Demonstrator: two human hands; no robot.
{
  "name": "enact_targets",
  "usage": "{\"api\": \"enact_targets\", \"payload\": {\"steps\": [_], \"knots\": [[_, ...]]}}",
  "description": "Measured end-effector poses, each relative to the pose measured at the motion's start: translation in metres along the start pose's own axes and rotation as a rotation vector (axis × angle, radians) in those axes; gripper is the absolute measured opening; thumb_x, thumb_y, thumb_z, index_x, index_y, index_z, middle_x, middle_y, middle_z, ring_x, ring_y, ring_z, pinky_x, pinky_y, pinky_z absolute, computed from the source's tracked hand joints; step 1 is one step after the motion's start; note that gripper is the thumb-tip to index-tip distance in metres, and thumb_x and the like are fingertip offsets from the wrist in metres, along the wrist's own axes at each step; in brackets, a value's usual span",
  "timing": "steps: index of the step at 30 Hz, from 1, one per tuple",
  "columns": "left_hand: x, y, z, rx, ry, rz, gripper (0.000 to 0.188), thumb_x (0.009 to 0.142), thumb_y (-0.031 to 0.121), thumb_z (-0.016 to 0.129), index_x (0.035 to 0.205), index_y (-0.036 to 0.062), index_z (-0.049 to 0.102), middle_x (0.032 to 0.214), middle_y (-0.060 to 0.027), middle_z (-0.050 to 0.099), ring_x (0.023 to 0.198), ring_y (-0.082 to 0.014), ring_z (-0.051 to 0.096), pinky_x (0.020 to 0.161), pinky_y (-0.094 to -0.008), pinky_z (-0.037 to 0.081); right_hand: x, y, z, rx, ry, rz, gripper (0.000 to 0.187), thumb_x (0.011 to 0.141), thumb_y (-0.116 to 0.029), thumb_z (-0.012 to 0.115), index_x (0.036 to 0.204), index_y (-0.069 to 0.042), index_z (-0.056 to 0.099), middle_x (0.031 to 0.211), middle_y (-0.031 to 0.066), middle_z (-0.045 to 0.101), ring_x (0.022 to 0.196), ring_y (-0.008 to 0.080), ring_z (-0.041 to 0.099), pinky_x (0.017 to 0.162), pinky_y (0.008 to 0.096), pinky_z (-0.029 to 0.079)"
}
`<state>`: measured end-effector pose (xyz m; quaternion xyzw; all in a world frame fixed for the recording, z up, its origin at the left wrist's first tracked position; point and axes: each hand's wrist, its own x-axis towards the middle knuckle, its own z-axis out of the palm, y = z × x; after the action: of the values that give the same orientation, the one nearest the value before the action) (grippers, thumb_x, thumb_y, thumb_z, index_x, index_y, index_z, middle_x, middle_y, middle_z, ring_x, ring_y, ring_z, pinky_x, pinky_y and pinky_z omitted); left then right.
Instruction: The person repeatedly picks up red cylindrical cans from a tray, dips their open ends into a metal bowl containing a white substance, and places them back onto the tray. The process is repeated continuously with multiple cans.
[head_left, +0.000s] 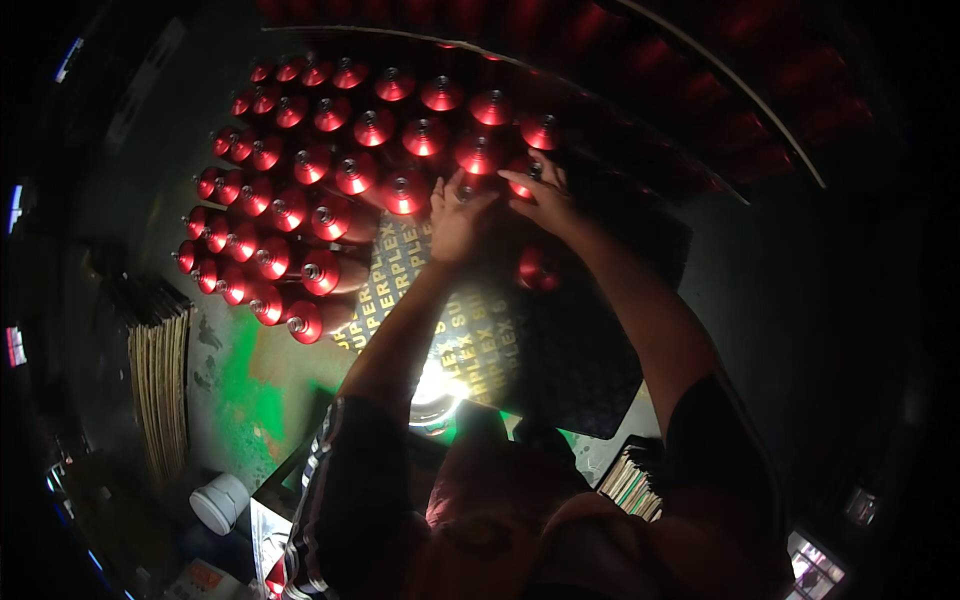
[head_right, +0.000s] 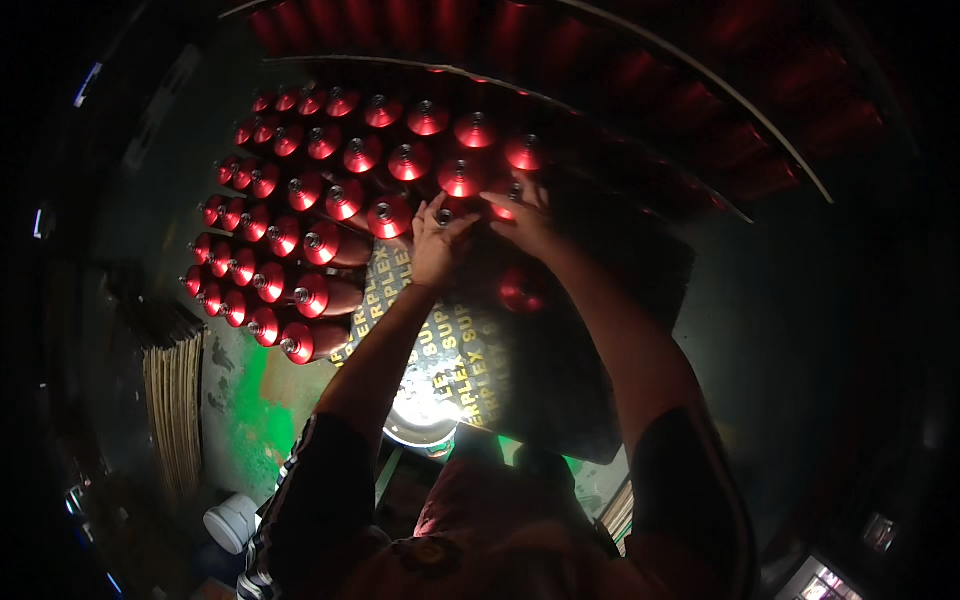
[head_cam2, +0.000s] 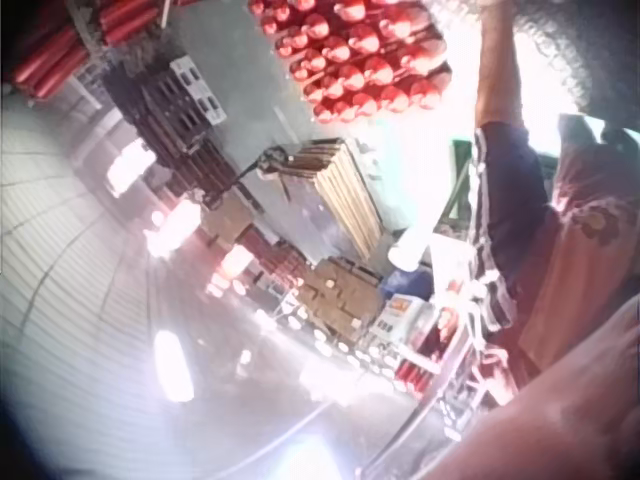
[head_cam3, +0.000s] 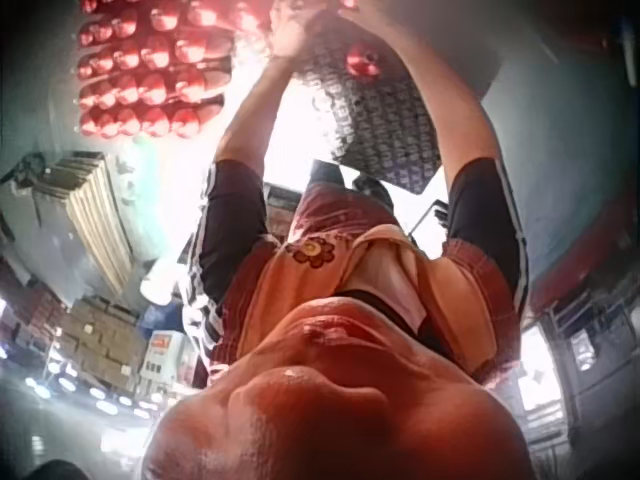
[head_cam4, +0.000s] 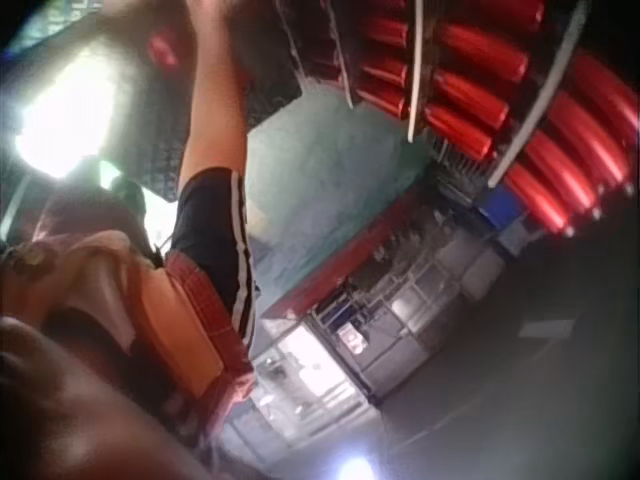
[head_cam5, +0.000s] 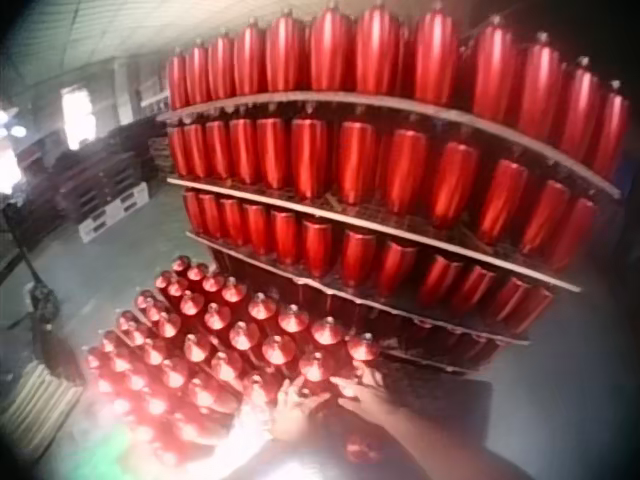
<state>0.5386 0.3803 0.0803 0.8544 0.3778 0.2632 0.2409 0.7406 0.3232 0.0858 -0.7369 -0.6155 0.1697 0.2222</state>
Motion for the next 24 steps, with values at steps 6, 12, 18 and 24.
{"api": "enact_targets", "payload": {"steps": [6, 12, 18, 24], "knots": [[-0.005, -0.005, -0.002, 0.000, 0.002, -0.025, 0.048, 0.072, 0.008, 0.074, 0.114, 0.0305, 0.073, 0.148, -0.0091, 0.042, 0.131, -0.0389, 0.040, 0.107, -0.0456, 0.042, 0.001, 0.009, 0.007, 0.048, 0.073, -0.064, 0.059, 0.074, -0.016, 0.079, 0.127, -0.036, 0.065, 0.153, 0.0099, 0.032, 0.133, 0.0360, 0.040, 0.110, 0.0422, 0.040], [-0.058, 0.031, -0.085, -0.090, 0.176, -0.084, 0.043, 0.069, 0.012, 0.084, 0.110, 0.0255, 0.076, 0.138, -0.0081, 0.053, 0.123, -0.0310, 0.051, 0.105, -0.0395, 0.043, -0.020, -0.016, -0.073, 0.104, 0.199, -0.271, 0.054, 0.072, -0.009, 0.080, 0.122, -0.023, 0.070, 0.144, 0.0122, 0.044, 0.128, 0.0330, 0.047, 0.107, 0.0385, 0.040], [-0.210, 0.035, -0.224, -0.881, 0.369, -0.560, 0.057, 0.090, 0.019, 0.070, 0.139, 0.0005, 0.051, 0.134, -0.0158, 0.059, 0.125, -0.0292, 0.055, 0.111, -0.0438, 0.041, -0.082, -0.057, -0.169, 0.678, 0.237, -0.223, 0.046, 0.083, -0.006, 0.068, 0.129, -0.007, 0.062, 0.135, 0.0094, 0.053, 0.122, 0.0241, 0.053, 0.107, 0.0352, 0.039], [-0.359, 0.014, -0.209, -0.176, -0.053, -0.698, 0.044, 0.104, 0.034, 0.043, 0.138, 0.0072, 0.048, 0.115, -0.0165, 0.066, 0.084, -0.0279, 0.067, 0.077, -0.0383, 0.058, -0.171, -0.130, -0.033, 1.935, -0.501, 0.298, 0.033, 0.097, -0.024, 0.056, 0.125, -0.005, 0.058, 0.108, 0.0042, 0.063, 0.101, 0.0133, 0.060, 0.090, 0.0299, 0.049]]}}
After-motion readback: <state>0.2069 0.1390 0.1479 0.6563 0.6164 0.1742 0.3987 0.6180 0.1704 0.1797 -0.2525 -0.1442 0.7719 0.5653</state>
